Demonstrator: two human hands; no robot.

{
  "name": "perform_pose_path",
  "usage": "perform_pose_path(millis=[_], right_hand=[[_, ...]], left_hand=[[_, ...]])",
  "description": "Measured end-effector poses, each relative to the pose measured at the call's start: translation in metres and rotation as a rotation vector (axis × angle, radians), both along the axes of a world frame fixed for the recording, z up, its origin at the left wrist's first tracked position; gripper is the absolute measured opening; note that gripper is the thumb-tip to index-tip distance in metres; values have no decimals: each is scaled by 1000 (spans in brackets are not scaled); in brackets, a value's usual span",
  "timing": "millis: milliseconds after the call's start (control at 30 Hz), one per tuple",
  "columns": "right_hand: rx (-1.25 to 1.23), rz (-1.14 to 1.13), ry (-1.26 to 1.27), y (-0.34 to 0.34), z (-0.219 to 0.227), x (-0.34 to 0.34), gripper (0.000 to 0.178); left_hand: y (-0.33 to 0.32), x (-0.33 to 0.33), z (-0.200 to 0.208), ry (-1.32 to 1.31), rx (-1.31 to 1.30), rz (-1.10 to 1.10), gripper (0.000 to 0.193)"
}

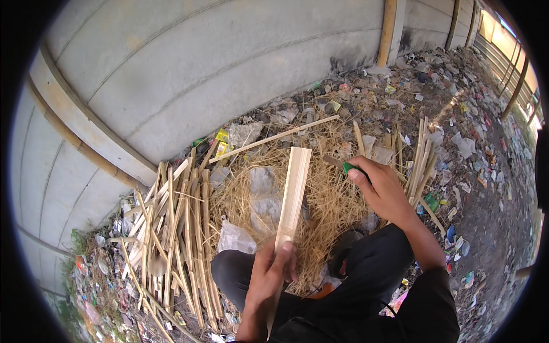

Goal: The person sits on the ground and uses a green utility knife to shave thin strips from a long bamboo pole. They hold the pole with their left hand and scrape the blade along its length with their right hand, creating a pile of bamboo shavings.

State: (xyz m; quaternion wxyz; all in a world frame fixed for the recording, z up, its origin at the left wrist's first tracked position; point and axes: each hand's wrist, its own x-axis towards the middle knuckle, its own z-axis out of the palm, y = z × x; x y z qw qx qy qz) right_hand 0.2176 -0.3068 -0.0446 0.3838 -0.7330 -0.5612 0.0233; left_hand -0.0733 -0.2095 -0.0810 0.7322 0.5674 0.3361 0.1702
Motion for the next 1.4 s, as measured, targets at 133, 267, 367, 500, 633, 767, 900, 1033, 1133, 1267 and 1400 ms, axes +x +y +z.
perform_pose_path(millis=[133,267,367,500,633,767,900,1033,1133,1267,1400], right_hand=[[118,159,-60,-24,-10,-34,29],[119,233,-214,-32,-27,-55,37],[107,230,-188,-31,-39,-58,37],[122,245,-181,-25,-47,-62,37],[149,247,-171,-21,-50,-67,36],[150,256,-166,-19,-46,-69,33],[130,229,-173,-19,-45,-72,31],[116,211,-184,-21,-43,-73,30],[114,202,-194,-23,-41,-73,30],[168,78,-238,-27,-49,-64,30],[163,-53,-195,-29,-39,-38,28]], left_hand=[[-8,8,16,27,-72,55,26],[-11,9,7,-2,29,13,27],[-11,7,-3,6,137,-23,29],[-13,9,4,2,165,-28,29],[-13,11,1,-35,227,-24,29],[-14,14,-3,14,392,-19,32],[-16,16,-3,24,422,0,34],[-16,17,-2,34,438,-9,34],[-16,18,-6,37,480,-14,35],[-21,16,6,185,451,-32,28],[-25,6,-5,187,451,-46,29]])
